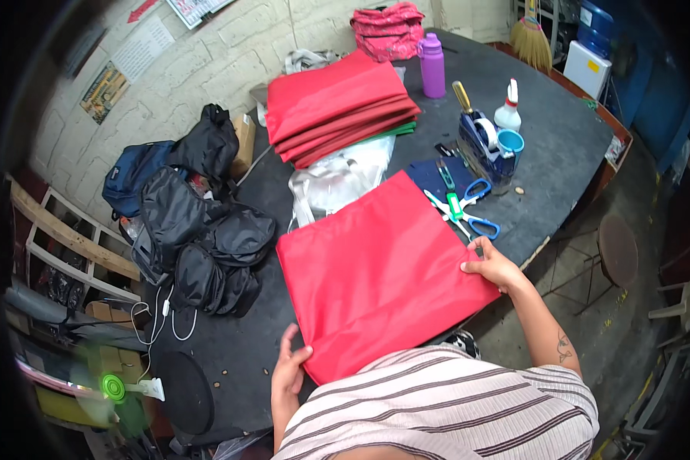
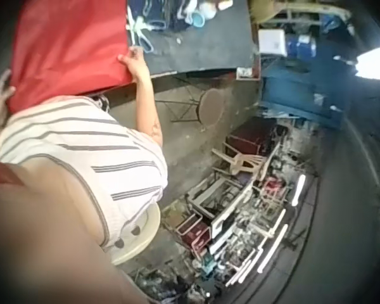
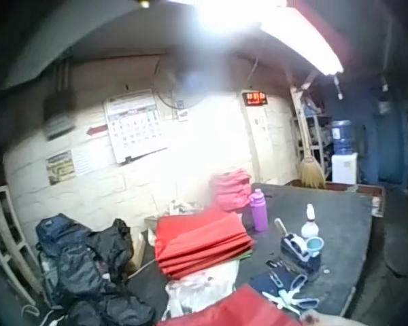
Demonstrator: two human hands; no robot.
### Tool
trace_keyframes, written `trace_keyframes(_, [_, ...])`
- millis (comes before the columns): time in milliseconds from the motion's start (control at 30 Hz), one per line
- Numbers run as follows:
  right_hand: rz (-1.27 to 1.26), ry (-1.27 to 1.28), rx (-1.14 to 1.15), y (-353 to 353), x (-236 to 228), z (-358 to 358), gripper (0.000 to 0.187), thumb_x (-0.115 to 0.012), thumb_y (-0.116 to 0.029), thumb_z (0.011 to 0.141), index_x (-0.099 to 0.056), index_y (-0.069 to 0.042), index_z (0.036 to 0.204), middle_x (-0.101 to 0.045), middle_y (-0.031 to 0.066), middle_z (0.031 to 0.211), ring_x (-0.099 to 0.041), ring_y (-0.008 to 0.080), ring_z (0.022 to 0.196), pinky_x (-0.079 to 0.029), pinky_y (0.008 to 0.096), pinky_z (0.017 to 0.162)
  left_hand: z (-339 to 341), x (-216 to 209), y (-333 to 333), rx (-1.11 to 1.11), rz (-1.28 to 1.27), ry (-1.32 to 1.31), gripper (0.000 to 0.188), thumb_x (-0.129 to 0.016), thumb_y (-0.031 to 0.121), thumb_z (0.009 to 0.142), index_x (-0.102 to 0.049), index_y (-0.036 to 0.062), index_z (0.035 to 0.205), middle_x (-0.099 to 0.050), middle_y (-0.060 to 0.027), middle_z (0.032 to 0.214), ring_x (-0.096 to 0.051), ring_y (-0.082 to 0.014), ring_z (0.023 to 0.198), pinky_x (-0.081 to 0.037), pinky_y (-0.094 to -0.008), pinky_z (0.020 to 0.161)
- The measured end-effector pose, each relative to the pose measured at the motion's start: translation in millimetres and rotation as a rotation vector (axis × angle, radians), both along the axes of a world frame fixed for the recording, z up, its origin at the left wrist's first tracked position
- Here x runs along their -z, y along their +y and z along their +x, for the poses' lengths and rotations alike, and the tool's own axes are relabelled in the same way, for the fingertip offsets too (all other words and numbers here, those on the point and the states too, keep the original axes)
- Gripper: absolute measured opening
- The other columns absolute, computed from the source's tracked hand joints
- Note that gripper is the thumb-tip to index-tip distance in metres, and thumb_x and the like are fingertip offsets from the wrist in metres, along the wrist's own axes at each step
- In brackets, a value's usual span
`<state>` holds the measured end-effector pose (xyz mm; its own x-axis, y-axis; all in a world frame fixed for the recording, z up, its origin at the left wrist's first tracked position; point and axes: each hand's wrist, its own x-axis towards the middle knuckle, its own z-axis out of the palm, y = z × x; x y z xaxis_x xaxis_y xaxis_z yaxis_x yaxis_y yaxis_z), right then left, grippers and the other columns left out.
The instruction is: Folding red tote bags and inspecting a black bag for defects by trimming loose threads with scissors and cleaning surfaces with a brush.
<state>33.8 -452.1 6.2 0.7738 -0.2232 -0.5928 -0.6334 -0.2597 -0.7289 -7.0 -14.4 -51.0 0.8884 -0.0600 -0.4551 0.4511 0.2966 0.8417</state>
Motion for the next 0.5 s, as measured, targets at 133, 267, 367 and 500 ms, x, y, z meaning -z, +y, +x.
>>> trace_keyframes(133, [0.151,-0.412,-0.331,-3.6,-33.1,24.0,0.063,-0.065,-0.011,0.086,-0.038,-0.017,0.142,-0.042,0.0119,0.142,-0.029,0.0215,0.137,-0.026,0.0338,0.110,6.4,-30.6,3.4,-0.026,-0.061,-0.017,0.075,-0.063,-0.001,0.082,-0.027,0.0156,0.146,-0.057,-0.0144,0.115,-0.058,-0.0235,0.106,-0.043,-0.0392,0.099])
trace_keyframes(267, [0.522,-0.670,-0.420,-9.9,-107.3,96.6,0.044,-0.061,-0.032,0.091,-0.057,-0.003,0.124,-0.061,0.0065,0.122,-0.055,0.0177,0.114,-0.042,0.0340,0.101,95.6,-112.7,24.6,-0.049,-0.052,-0.311,0.042,-0.044,0.037,0.100,-0.048,0.0051,0.127,-0.053,-0.0120,0.122,-0.055,-0.0248,0.112,-0.049,-0.0414,0.094])
trace_keyframes(367, [0.694,-0.781,-0.343,-4.7,-181.9,140.6,0.045,-0.041,-0.041,0.100,-0.056,-0.007,0.125,-0.063,0.0038,0.114,-0.063,0.0168,0.095,-0.052,0.0318,0.084,146.8,-190.9,45.4,0.142,-0.471,-0.667,0.041,-0.049,0.033,0.098,-0.053,-0.0026,0.118,-0.058,-0.0199,0.120,-0.059,-0.0311,0.109,-0.046,-0.0478,0.098])
trace_keyframes(500, [1.128,-0.999,-0.493,-26.7,-284.5,120.4,0.060,-0.033,-0.046,0.099,-0.053,0.008,0.116,-0.063,0.0240,0.106,-0.063,0.0329,0.095,-0.051,0.0433,0.087,124.2,-304.2,69.1,0.422,-0.432,-1.122,0.033,-0.045,0.016,0.098,-0.048,-0.0008,0.126,-0.055,-0.0150,0.126,-0.050,-0.0309,0.119,-0.035,-0.0507,0.109])
